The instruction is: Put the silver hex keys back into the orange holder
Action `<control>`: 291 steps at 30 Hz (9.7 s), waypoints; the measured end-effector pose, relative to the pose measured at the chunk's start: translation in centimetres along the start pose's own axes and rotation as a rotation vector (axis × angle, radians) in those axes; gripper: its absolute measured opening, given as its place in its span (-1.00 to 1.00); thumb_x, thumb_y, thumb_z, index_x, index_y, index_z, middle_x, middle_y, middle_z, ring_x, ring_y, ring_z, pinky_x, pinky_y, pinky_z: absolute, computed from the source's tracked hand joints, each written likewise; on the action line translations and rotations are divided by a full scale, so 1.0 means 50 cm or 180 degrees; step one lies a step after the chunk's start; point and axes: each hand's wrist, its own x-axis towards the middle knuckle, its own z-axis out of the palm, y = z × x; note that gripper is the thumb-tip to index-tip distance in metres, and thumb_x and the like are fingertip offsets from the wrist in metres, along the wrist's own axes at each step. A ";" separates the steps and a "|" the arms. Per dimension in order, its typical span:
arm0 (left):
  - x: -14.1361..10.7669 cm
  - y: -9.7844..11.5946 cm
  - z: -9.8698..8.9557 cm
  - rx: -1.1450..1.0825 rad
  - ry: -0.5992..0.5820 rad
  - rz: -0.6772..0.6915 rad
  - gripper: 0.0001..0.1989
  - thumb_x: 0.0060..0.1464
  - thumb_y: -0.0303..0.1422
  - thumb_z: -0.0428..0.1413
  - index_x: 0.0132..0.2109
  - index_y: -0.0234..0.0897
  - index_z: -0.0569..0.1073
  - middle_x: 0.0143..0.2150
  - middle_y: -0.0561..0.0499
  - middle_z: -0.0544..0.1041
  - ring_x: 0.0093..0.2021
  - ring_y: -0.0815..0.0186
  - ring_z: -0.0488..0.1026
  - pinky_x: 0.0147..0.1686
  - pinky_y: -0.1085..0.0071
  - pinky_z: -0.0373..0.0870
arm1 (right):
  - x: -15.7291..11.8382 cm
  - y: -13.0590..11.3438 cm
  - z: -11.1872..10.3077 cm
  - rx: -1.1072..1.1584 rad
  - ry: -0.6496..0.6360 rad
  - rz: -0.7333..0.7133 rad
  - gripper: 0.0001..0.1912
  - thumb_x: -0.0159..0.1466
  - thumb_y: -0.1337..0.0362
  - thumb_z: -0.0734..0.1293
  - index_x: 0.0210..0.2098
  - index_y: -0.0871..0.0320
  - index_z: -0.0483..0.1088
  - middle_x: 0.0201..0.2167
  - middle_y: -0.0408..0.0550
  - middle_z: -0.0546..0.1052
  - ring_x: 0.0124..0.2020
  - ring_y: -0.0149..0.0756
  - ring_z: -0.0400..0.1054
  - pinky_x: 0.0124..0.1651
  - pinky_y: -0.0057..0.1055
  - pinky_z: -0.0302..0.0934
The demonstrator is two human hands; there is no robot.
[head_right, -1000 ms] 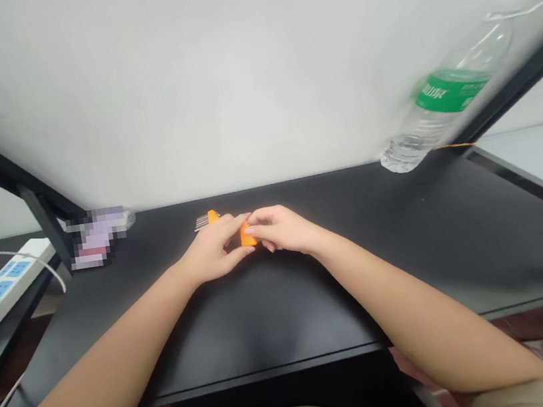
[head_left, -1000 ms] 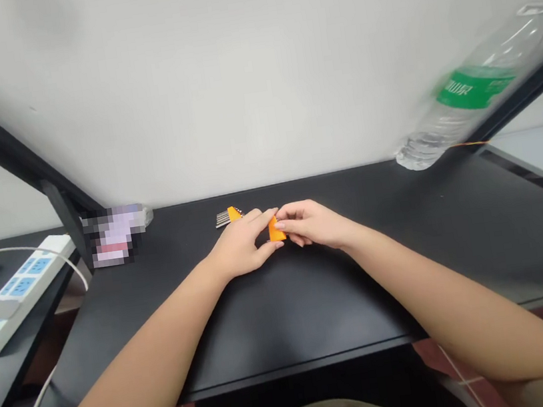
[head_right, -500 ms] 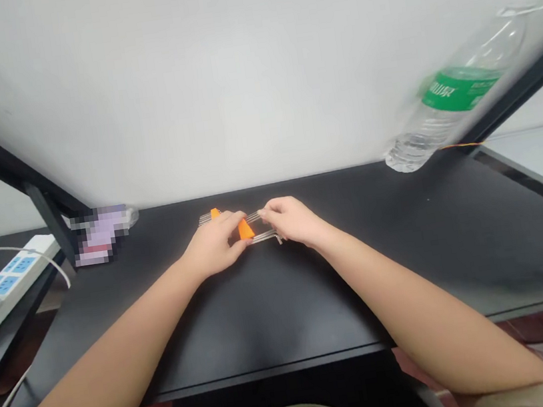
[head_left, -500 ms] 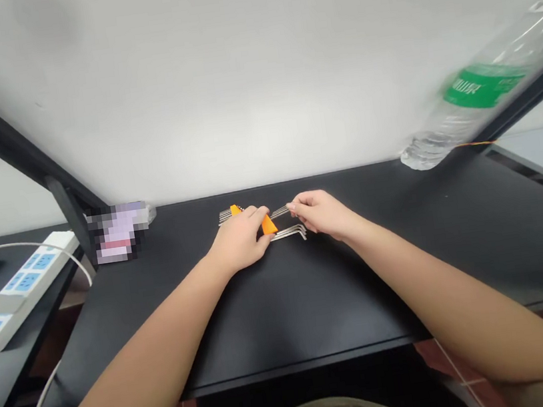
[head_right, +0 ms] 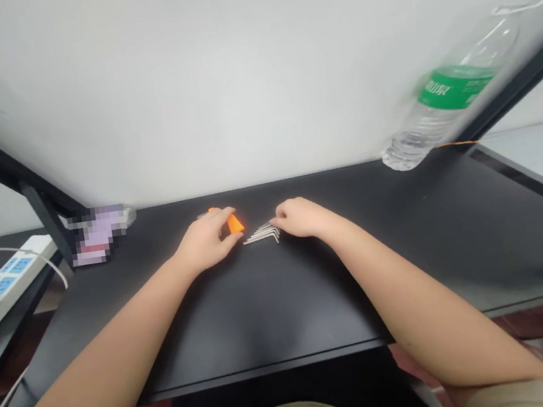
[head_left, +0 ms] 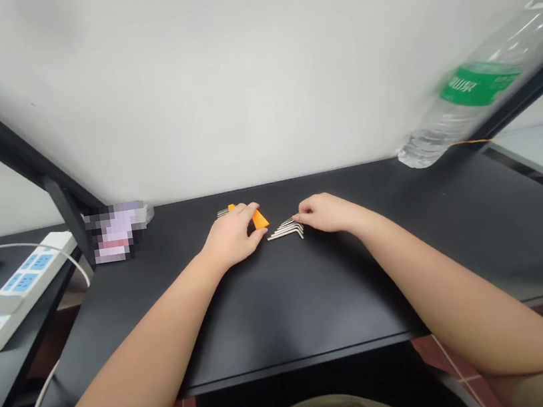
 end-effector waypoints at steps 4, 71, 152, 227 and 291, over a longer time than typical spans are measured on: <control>0.001 0.000 -0.001 0.0021 -0.0017 -0.0016 -0.53 0.27 -0.13 0.14 0.25 -0.19 0.39 0.02 -0.13 0.54 -0.04 0.07 0.51 -0.05 0.19 0.41 | -0.006 0.007 -0.008 -0.0054 0.0072 0.0003 -0.63 0.32 -0.02 0.37 -0.50 0.07 0.47 -0.50 -0.07 0.54 -0.55 -0.32 0.30 -0.48 -0.36 0.06; -0.002 0.006 0.005 -0.1147 0.0152 -0.0105 -0.42 0.13 -0.41 0.13 0.31 -0.22 0.34 -0.20 0.02 0.59 -0.26 0.26 0.53 -0.15 0.31 0.45 | -0.066 -0.097 0.010 0.0485 0.0413 -0.0932 -0.92 0.33 0.29 0.33 -0.26 0.12 0.48 -0.22 -0.03 0.51 -0.30 -0.30 0.40 -0.21 -0.34 0.28; -0.004 0.020 0.003 -0.0526 0.0400 0.0183 -0.57 0.12 -0.32 0.20 0.15 -0.20 0.46 -0.07 -0.04 0.64 -0.10 0.15 0.58 0.05 0.18 0.44 | -0.057 -0.121 0.031 0.2966 -0.0116 -0.0252 -0.68 0.28 0.04 0.48 -0.26 0.18 0.45 -0.48 -0.02 0.59 -0.54 -0.32 0.46 -0.45 -0.37 0.42; -0.002 0.004 0.016 0.0015 0.0272 0.0062 -0.43 0.19 -0.28 0.15 0.33 -0.17 0.36 0.02 -0.04 0.63 -0.01 0.11 0.57 0.13 0.11 0.43 | -0.052 -0.070 0.014 -0.0929 0.0321 -0.0651 -0.90 0.33 0.33 0.30 -0.26 0.11 0.49 -0.18 -0.05 0.52 -0.27 -0.30 0.39 -0.30 -0.40 0.14; -0.005 0.005 0.013 -0.0166 0.0194 0.0054 -0.43 0.18 -0.28 0.18 0.33 -0.07 0.37 0.05 0.01 0.65 -0.04 0.12 0.61 0.01 0.19 0.48 | -0.034 -0.047 0.010 -0.0368 0.0728 -0.0775 -0.83 0.32 0.34 0.33 -0.19 0.09 0.59 -0.18 0.00 0.52 -0.25 -0.27 0.41 -0.11 -0.34 0.27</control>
